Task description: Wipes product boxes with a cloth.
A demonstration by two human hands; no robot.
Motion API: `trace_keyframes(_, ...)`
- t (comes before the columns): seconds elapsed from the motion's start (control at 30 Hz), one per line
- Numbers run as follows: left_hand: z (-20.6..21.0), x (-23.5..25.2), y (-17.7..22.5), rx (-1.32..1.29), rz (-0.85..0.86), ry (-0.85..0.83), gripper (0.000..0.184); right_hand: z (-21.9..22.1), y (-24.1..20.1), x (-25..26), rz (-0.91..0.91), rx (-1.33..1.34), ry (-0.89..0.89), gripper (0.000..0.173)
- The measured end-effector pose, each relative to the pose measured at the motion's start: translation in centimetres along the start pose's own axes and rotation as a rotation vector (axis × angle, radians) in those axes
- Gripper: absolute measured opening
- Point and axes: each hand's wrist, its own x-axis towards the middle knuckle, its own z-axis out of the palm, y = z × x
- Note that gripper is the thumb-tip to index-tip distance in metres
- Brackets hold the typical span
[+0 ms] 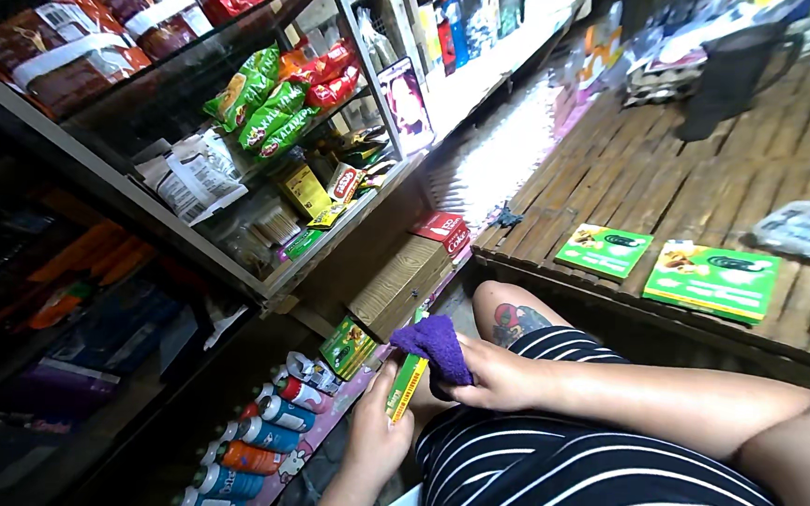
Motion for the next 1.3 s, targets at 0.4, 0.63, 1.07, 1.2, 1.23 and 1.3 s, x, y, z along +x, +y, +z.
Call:
trace_keyframes(0.4, -0.1, 0.3, -0.3, 0.055, -0.085, -0.072, 0.042, 0.2, 0.3, -0.1, -0.099, 0.012, 0.036, 0.041)
trace_keyframes(0.63, -0.4, 0.5, 0.1, 0.081, -0.188, -0.162, 0.045, 0.2, 0.4, 0.0, -0.117, -0.003, 0.030, 0.041)
trace_keyframes(1.07, -0.3, -0.1, 0.3, -0.032, 0.082, -0.095, 0.075, -0.9, 2.5, 0.8, 0.442, 0.135, -0.073, 0.063)
trace_keyframes(1.2, -0.1, 0.1, -0.4, 0.009, 0.038, -0.112, 0.073, -0.8, 1.2, 0.6, 0.312, 0.066, -0.111, 0.060)
trace_keyframes(1.23, -0.1, 0.2, -0.6, 0.026, 0.003, -0.127, 0.071, -0.7, 0.8, 0.5, 0.255, 0.064, -0.115, 0.058)
trace_keyframes(1.3, -0.4, 0.3, -0.7, 0.045, -0.069, -0.170, 0.063, -0.6, 0.3, 0.4, 0.148, 0.082, -0.121, 0.057)
